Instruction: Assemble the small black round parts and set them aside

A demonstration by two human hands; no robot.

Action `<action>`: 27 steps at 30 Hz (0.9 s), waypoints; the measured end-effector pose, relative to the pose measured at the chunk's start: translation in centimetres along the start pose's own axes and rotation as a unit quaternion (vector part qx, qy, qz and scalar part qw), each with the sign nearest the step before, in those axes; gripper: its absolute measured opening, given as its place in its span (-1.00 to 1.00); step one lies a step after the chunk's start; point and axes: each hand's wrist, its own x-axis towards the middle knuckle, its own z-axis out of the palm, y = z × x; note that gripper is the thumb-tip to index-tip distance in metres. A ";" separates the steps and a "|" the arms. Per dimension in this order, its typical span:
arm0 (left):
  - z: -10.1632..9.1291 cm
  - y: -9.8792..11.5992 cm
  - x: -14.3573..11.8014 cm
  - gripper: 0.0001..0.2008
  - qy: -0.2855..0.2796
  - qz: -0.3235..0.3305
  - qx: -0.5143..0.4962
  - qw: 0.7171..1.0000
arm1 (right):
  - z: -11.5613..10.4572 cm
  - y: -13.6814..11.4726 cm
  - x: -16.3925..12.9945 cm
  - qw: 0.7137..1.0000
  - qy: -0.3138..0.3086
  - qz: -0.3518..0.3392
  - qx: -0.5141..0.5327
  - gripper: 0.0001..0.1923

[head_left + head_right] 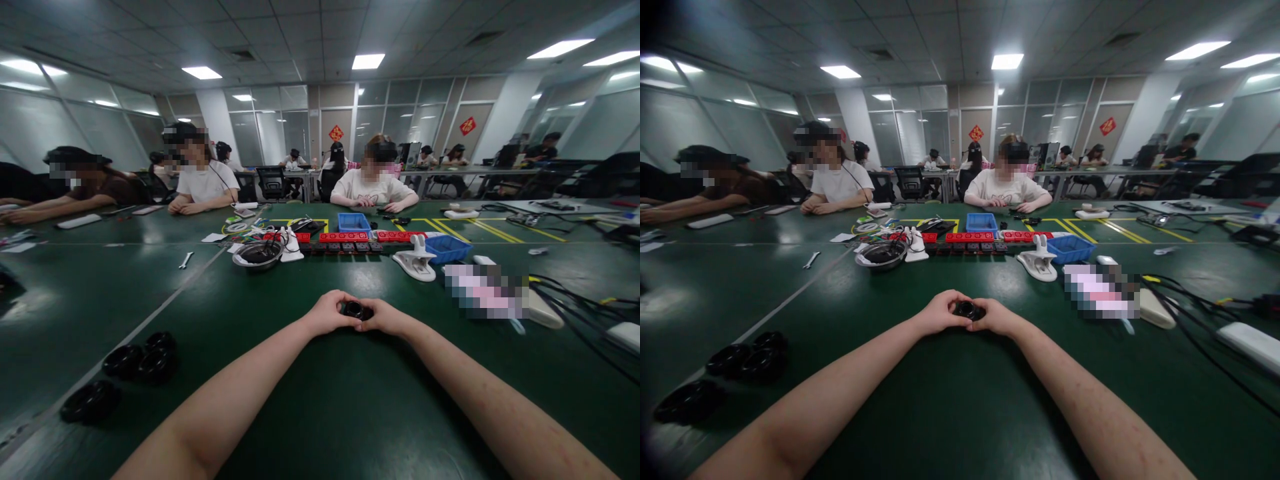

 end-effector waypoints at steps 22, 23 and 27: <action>2.2 0.3 -0.7 -0.59 0.165 -0.070 0.045 0.983 | 4.1 -0.2 0.6 0.906 0.289 0.073 -0.301 -0.66; 2.2 0.3 -0.7 -0.59 0.165 -0.070 0.045 0.983 | 4.1 -0.3 0.6 0.908 0.285 0.072 -0.300 -0.65; 1.7 0.2 -0.6 -0.59 0.123 -0.033 0.027 0.992 | 2.7 -0.2 0.2 0.955 0.199 0.003 -0.221 -0.48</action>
